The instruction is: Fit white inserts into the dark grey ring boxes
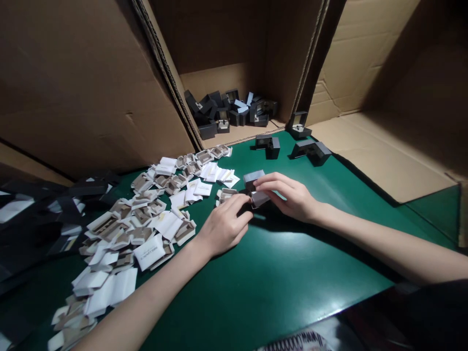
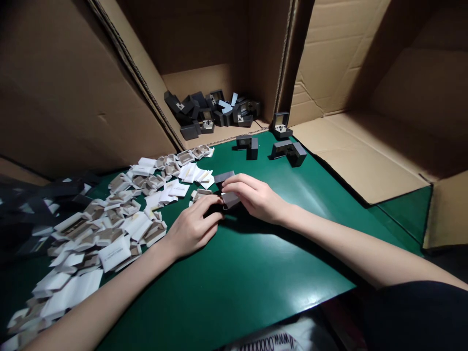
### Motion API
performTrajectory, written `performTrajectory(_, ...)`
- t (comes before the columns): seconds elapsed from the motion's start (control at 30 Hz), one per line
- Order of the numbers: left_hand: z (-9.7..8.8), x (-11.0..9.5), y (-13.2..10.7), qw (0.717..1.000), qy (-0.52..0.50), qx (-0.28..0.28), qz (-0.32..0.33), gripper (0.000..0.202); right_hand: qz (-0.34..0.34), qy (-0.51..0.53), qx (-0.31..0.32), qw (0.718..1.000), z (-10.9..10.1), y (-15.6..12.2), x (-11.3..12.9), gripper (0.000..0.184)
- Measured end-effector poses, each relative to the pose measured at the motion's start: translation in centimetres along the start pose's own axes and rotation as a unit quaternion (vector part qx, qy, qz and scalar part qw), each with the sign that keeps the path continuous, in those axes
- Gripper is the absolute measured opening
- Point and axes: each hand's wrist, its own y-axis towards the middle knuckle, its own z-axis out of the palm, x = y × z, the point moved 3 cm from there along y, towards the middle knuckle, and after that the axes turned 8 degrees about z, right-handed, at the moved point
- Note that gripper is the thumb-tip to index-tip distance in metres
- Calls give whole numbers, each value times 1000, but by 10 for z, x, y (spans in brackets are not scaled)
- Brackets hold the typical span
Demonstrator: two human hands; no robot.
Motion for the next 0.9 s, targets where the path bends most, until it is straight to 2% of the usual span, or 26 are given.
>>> performTrajectory(0.2,-1,0,0,1000,-7,-3,-4,15,-17,-81,-50,995,-9,2,-2,17)
performTrajectory(0.3,-1,0,0,1000,-14,-2,-6,15,1,-113,-56,992,-15,5,-6,7)
performTrajectory(0.37,-1,1,1,1000,-18,-1,-8,15,43,-104,-44,993,-18,7,-12,2)
performTrajectory(0.43,-1,1,1,1000,-21,-1,-9,15,121,-63,-16,991,-20,8,-19,10)
performTrajectory(0.53,-1,1,1,1000,-22,1,-10,15,261,21,27,965,-18,8,-30,24)
performTrajectory(0.6,-1,1,1,1000,-20,2,-8,16,318,55,51,945,-15,7,-33,28)
performTrajectory(0.77,-1,0,1,1000,-14,3,-4,15,367,111,107,917,-9,6,-33,23)
performTrajectory(0.9,0,1,1,1000,-7,3,-7,16,401,149,124,895,-8,4,-36,29)
